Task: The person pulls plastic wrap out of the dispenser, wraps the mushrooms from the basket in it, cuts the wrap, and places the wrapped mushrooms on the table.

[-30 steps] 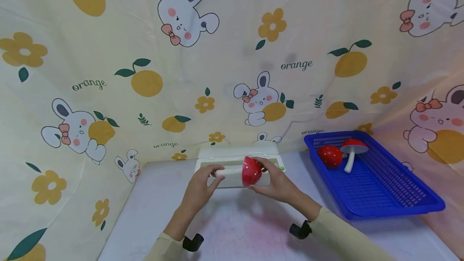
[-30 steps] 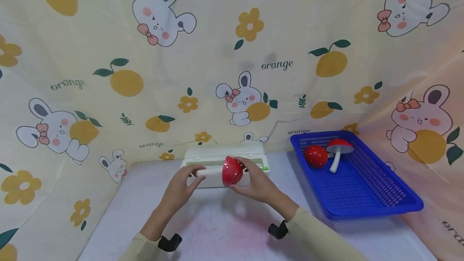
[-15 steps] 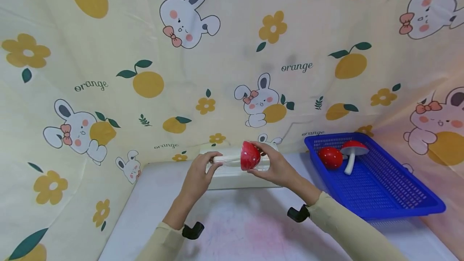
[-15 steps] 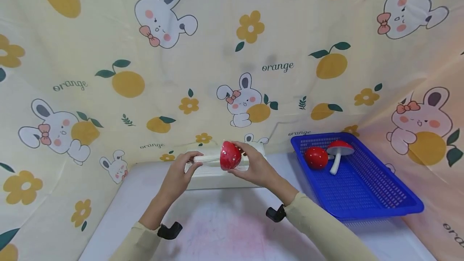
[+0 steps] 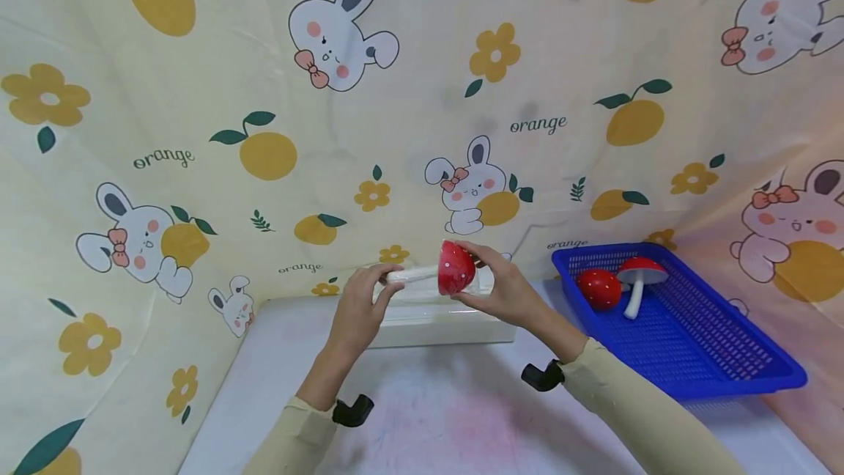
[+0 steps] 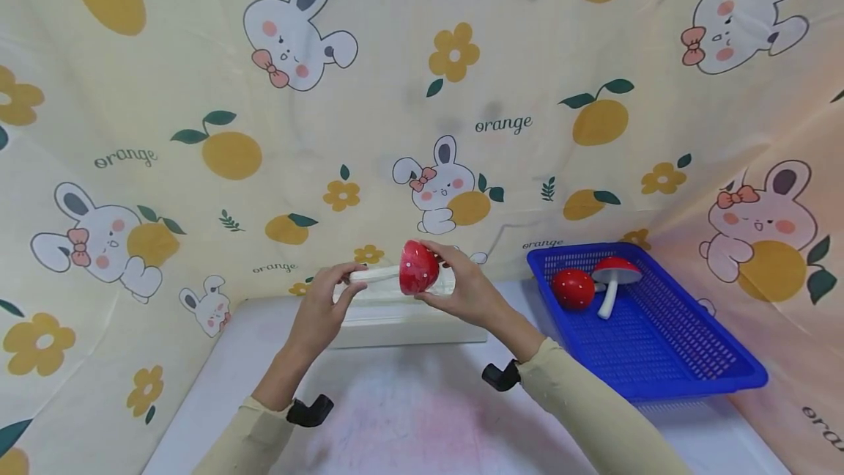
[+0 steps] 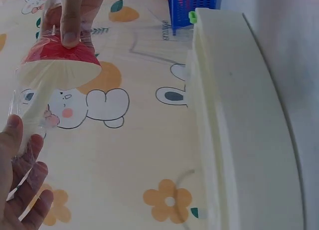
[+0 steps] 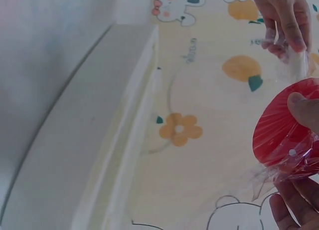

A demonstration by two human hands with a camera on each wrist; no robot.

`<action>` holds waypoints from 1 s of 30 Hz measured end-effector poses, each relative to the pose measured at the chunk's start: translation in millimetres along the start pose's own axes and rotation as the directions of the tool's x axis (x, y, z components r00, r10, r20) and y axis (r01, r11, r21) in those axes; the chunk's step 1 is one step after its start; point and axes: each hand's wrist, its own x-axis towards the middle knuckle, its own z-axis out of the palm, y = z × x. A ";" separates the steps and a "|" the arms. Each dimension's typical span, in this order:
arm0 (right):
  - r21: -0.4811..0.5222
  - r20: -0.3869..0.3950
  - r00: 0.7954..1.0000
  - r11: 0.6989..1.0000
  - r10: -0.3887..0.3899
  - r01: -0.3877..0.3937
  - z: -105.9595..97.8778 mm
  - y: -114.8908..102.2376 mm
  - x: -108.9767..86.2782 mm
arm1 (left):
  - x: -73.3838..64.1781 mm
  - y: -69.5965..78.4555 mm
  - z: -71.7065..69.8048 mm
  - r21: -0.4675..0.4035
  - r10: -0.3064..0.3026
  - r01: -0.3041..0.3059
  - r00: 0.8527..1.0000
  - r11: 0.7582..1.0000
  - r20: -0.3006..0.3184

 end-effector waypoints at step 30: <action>-0.040 -0.079 0.990 0.993 -0.118 0.115 -28.8 -25.5 11.6 | 13.5 26.2 -23.8 -0.012 0.065 -0.066 0.995 0.998 -0.078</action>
